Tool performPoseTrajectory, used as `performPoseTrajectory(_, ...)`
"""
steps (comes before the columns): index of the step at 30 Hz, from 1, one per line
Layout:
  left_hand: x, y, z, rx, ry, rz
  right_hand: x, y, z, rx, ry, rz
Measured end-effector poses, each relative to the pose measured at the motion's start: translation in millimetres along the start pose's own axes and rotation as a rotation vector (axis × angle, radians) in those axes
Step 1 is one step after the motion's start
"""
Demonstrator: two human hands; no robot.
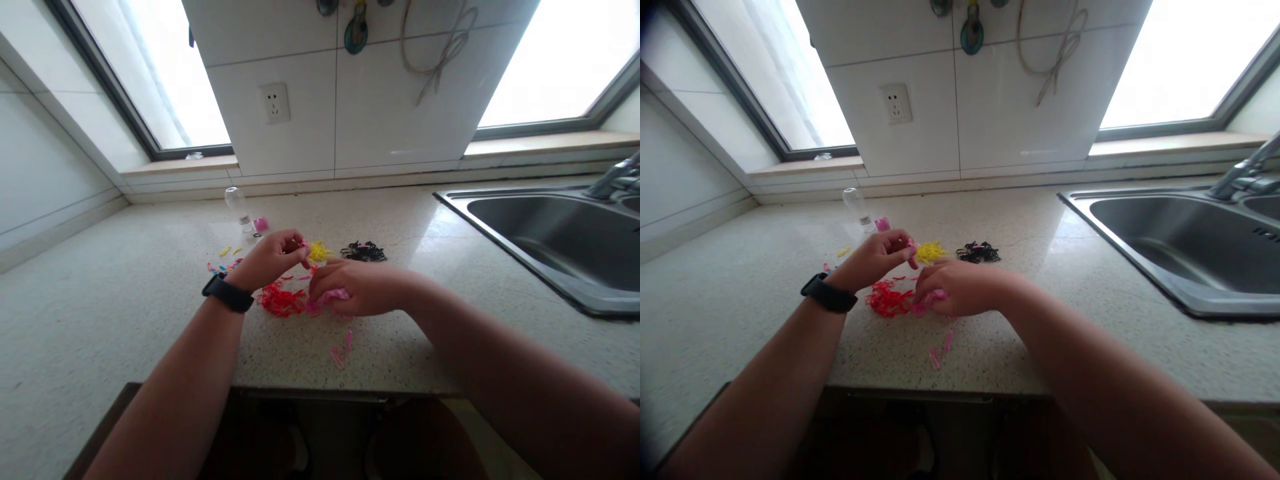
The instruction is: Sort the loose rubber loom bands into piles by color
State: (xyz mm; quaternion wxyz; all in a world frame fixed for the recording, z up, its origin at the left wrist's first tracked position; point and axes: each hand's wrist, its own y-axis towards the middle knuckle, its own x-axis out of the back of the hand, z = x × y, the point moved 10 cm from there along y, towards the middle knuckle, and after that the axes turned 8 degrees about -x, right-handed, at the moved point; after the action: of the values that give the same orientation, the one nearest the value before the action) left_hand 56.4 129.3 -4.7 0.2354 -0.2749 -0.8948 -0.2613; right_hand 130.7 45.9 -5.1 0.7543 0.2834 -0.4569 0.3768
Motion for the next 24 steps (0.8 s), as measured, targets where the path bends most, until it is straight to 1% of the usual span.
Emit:
performPoseTrajectory(2,-1.5,0.2,3.4,0.003,-0.009,0.018,-3.6,0.6,4.2,0.007,-0.042,0.012)
performPoseTrajectory(4,-7.1,-0.5,7.2,0.025,-0.011,0.069,-4.9,0.1,3.0,-0.006,-0.066,0.028)
performPoseTrajectory(7,-15.5,-2.8,10.7,0.045,0.006,0.147,-0.6,-2.1,-3.5,-0.046,-0.084,0.034)
performPoseTrajectory(10,-19.3,-4.6,13.3,0.053,0.021,0.184,7.5,-4.7,-9.1,-0.078,-0.076,0.017)
performPoseTrajectory(13,-21.7,-5.0,14.4,0.056,0.001,0.201,14.7,-5.7,-13.7,-0.095,-0.038,-0.024)
performPoseTrajectory(16,-22.4,-4.2,13.3,0.051,-0.011,0.204,15.2,-4.4,-17.1,-0.089,-0.030,-0.056)
performPoseTrajectory(19,-20.9,-3.4,12.9,0.053,0.012,0.192,6.2,-2.2,-17.6,-0.061,-0.059,-0.015)
performPoseTrajectory(21,-20.5,-3.2,12.7,0.049,0.014,0.187,1.9,-1.6,-19.4,-0.069,-0.085,0.013)
performPoseTrajectory(24,-20.8,-3.4,13.0,0.047,-0.005,0.185,3.5,-2.5,-22.6,-0.094,-0.082,0.012)
